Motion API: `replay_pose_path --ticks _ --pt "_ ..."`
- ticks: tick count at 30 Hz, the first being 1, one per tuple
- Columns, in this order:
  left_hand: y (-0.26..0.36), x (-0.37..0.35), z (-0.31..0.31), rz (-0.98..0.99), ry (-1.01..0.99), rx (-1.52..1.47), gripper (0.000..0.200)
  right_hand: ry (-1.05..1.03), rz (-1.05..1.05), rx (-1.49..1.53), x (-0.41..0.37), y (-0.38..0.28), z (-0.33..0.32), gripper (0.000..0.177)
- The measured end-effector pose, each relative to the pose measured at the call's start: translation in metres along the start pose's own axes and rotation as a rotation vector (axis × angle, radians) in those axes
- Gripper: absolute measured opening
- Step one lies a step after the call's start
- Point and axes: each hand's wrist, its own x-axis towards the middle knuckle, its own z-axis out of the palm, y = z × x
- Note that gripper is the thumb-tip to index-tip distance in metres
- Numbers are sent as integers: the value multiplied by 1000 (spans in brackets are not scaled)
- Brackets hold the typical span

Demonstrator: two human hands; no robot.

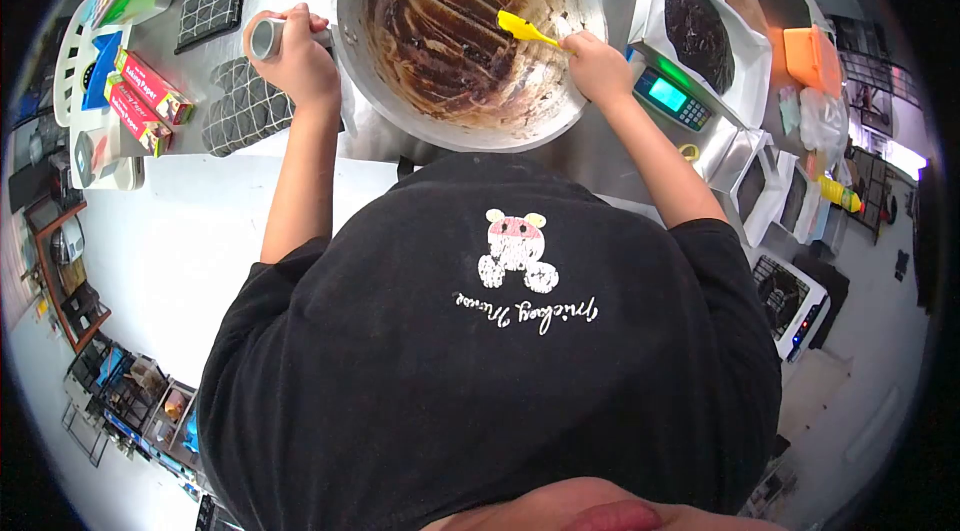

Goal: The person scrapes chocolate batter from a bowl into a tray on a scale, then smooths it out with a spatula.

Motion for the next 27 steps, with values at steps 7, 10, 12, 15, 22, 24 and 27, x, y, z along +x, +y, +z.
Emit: replay_pose_path --ticks 7,10,12,15,22,24,27 --pt "4 -4 2 30 -42 22 15 -22 -72 103 -23 -19 -2 24" --pt "4 -6 2 31 -29 2 15 -40 -74 134 -29 -24 -1 24" --pt "2 -7 0 27 -21 -12 15 -61 -58 139 -31 -25 -2 23" --pt "0 -5 -5 41 -55 20 15 -96 -49 165 -32 -27 -2 23" --pt "4 -10 -1 35 -12 8 16 -177 -67 216 -43 -29 -1 23" --pt "6 -11 -1 36 7 -2 15 -194 -66 215 -46 -30 0 23" --pt "3 -11 -6 48 -19 -5 15 -175 -123 261 -49 -27 2 23"
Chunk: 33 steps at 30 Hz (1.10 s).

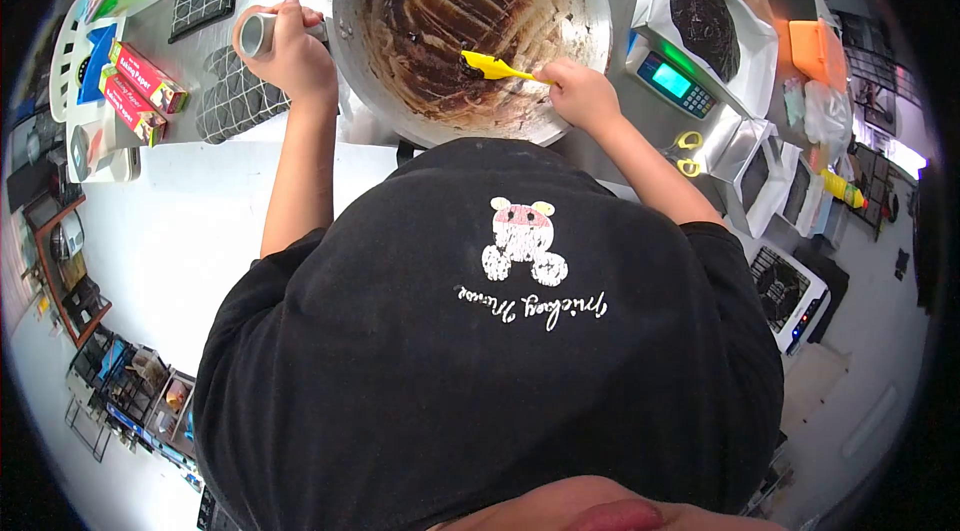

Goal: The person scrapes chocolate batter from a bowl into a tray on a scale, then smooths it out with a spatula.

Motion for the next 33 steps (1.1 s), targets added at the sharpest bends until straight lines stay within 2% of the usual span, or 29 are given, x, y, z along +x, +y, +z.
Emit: replay_pose_path --ticks 15,17,24,26,27,33 --pt "1 -1 0 -6 -14 -14 18 -118 -52 84 4 3 -3 22" --pt "0 1 -4 -7 -81 -5 20 -111 -70 136 1 0 2 22" --pt "2 0 -2 -3 -35 -9 17 -209 -37 143 5 -11 -14 24" --pt "3 1 -3 -17 -61 -3 16 -160 150 294 8 -15 -28 27" --pt "3 1 -4 -17 -60 -1 16 -39 82 390 9 -3 -27 28" --pt "3 1 -6 -44 -52 -29 16 124 129 442 5 19 -52 27"
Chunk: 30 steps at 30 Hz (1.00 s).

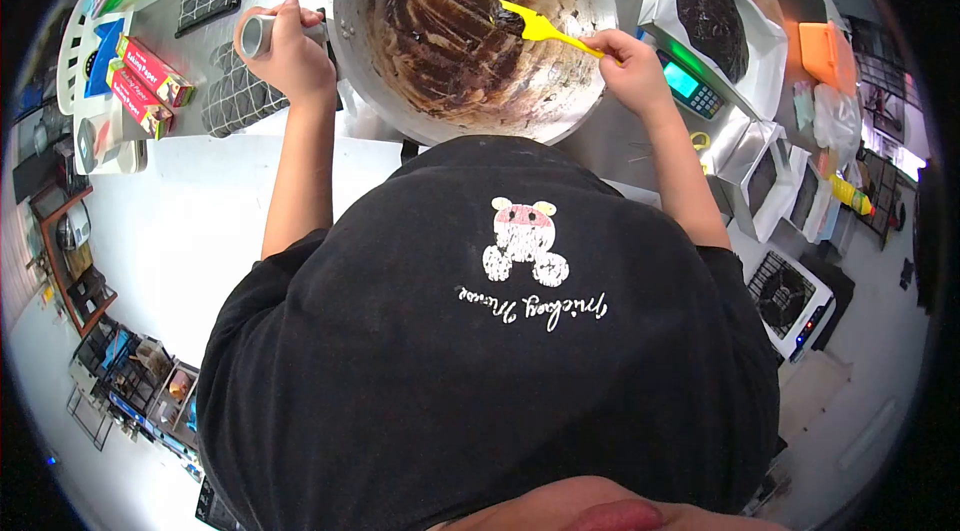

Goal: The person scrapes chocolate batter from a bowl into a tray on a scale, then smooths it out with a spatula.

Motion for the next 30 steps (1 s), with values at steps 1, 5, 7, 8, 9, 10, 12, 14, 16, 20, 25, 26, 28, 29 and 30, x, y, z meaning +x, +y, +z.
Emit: replay_pose_path --ticks 1,5,7,8,9,10,12,14,16,20,25,26,28,29,30 --pt "0 0 -1 8 2 20 16 26 2 25 0 1 -1 27" --pt "0 -1 -3 3 -5 36 17 57 -9 53 -6 -7 -3 27" --pt "3 -4 1 10 20 39 16 34 6 37 -9 -6 -3 27" --pt "4 -4 2 14 48 44 16 36 4 38 -10 -7 -3 27" --pt "4 -4 3 16 47 43 16 44 4 57 -10 -8 -3 27" --pt "4 -4 3 8 42 31 16 51 4 75 -11 -8 -3 27" --pt "3 -4 2 -1 36 20 16 46 5 88 -12 -9 -5 27" --pt "0 -3 -1 -8 35 26 16 41 7 101 -13 -10 -7 27" --pt "0 -2 -3 -8 24 39 16 17 43 149 -13 -11 -8 27" --pt "1 -2 -2 -6 17 52 16 44 20 158 -16 -13 -8 28" --pt "0 -2 -2 -23 35 27 15 20 -30 -108 -12 -15 -3 29" --pt "-1 -1 -4 -24 26 36 15 19 -29 -106 -11 -13 1 29" --pt "-1 -1 -4 -23 16 35 15 -68 -29 -300 -10 -9 10 27" --pt "-1 -1 -3 -20 6 32 15 -69 -28 -299 -11 -10 13 27" --pt "-2 -1 -3 -22 7 33 15 -122 -41 -368 -12 -13 17 26"
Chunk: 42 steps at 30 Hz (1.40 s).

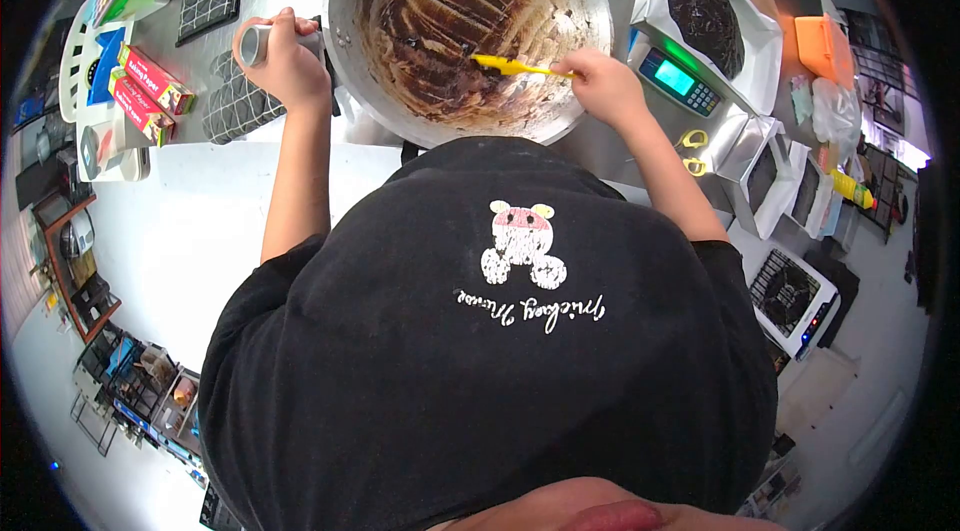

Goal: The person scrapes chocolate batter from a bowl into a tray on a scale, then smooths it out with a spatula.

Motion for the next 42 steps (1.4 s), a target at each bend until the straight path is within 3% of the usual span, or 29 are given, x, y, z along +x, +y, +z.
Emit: replay_pose_path --ticks 2,11,15,17,19,24,28,33,38,42 --pt "-1 -1 -1 -18 11 -11 16 -131 -33 -128 -4 -8 3 25" --pt "-6 -1 -5 -28 28 -6 16 -315 -88 -111 -18 -19 -9 24" --pt "-5 -2 -3 -35 37 -21 16 -255 -111 -82 -12 -11 -15 24" --pt "-7 0 -3 -26 6 -27 16 -159 60 -49 -7 -8 -15 24" --pt "-6 0 -3 -30 13 -32 16 -140 68 -92 -4 -3 -9 24" --pt "-4 -2 -1 -41 58 -40 16 -223 -118 -117 -15 -3 -3 23" --pt "-6 -2 -3 -44 22 -29 16 -266 -124 -130 -16 -8 -14 23" --pt "-5 -3 -3 -49 20 -21 16 -63 48 -135 11 -9 -12 23" --pt "-6 -5 -5 -40 45 -8 14 -219 121 -122 23 3 13 25" --pt "-2 -7 0 -49 83 -13 14 -159 79 -97 18 9 21 25"
